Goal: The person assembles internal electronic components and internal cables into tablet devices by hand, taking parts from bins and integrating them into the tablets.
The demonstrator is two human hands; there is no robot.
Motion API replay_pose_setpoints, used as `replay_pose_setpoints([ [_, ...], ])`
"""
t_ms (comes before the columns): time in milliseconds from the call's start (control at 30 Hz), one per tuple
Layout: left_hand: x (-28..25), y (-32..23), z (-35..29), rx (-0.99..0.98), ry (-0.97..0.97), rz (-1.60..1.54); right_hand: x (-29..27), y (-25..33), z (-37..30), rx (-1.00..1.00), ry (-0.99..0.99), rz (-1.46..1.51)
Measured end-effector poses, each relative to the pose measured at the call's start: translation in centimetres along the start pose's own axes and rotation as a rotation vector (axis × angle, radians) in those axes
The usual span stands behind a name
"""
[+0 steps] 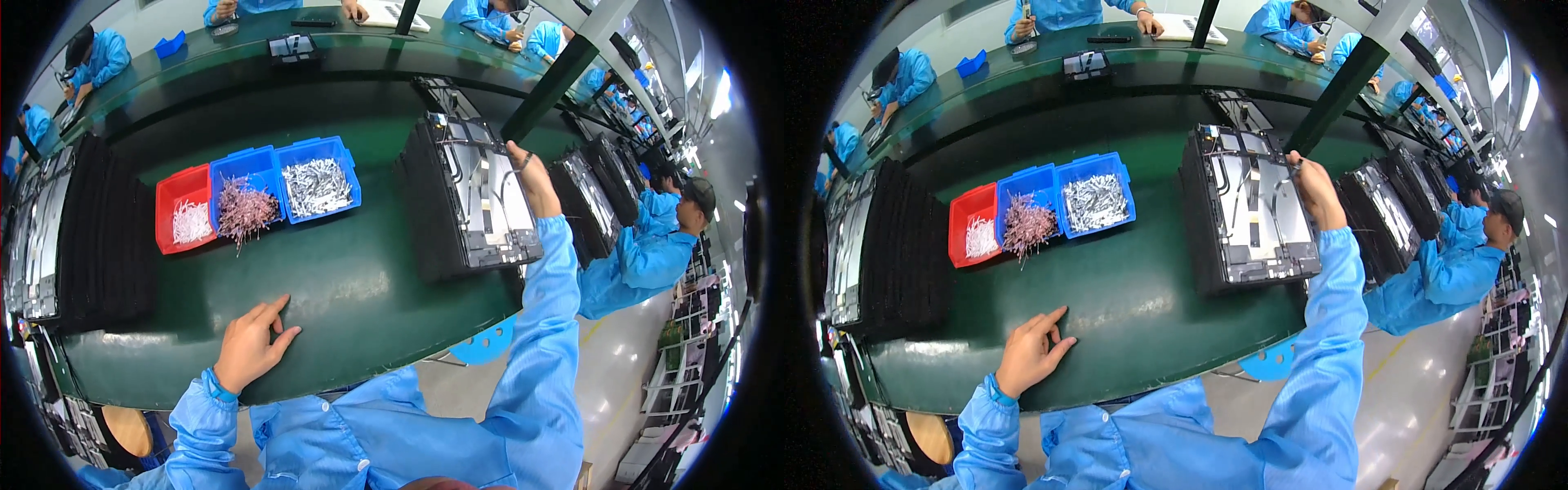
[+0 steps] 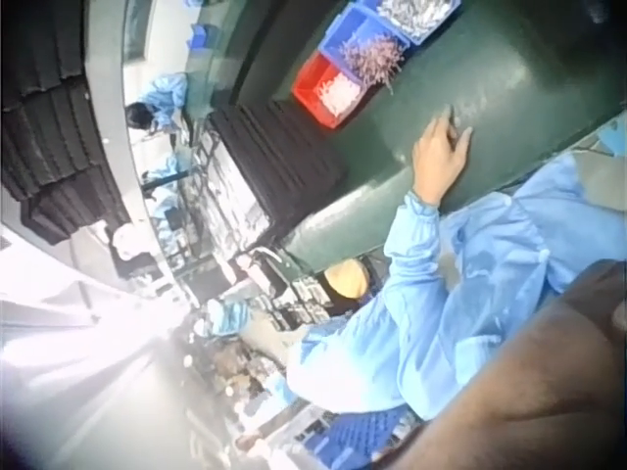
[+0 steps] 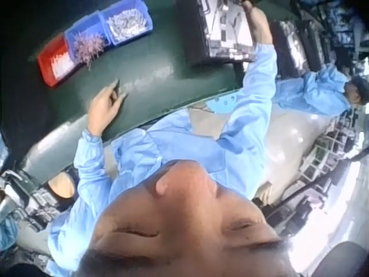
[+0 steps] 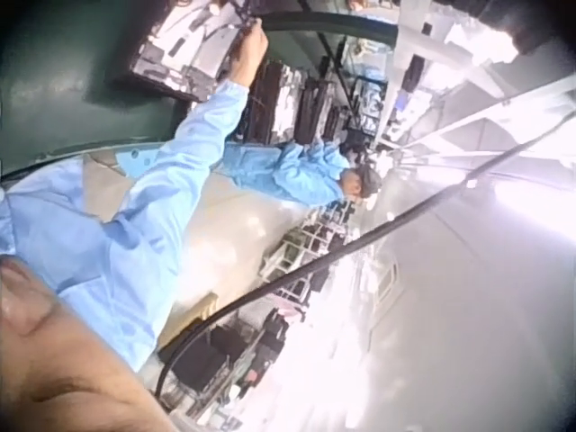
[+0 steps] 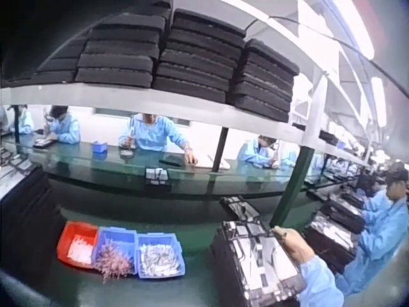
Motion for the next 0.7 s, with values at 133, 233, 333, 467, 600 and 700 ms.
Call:
replay_pose_setpoints([
  [133,0.9,0.2,-0.3,-0.020,-0.147,-0.012,4.1,-1.8,6.2,-0.230,0.214,-0.075],
  [233,1.3,0.6,-0.5,-0.041,-0.231,-0.028,2.9,-2.8,10.3,-0.231,0.225,-0.057],
  [333,1.4,1.1,-1.1,-0.078,-0.312,-0.050,4.6,-2.7,12.1,-0.212,0.262,-0.041],
  [467,1.4,0.9,-2.0,-0.163,-0.384,-0.030,8.8,-2.7,13.3,-0.165,0.352,-0.042],
  [600,1.9,0.5,-0.1,-0.054,-0.405,-0.057,19.1,-7.8,10.7,-0.029,0.546,-0.014],
  [700,2.1,1.2,1.2,-0.071,-0.395,-0.143,27.0,-11.8,5.7,0.082,0.698,0.011],
])
Point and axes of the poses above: each hand's wrist, its own z-axis towards the middle knuckle, its own x-axis out of the palm, y = z × x, the point moved 4 cm from there along z, towards the middle knuckle, and after that the axes turned 15 degrees about -y, right-handed, at the moved point
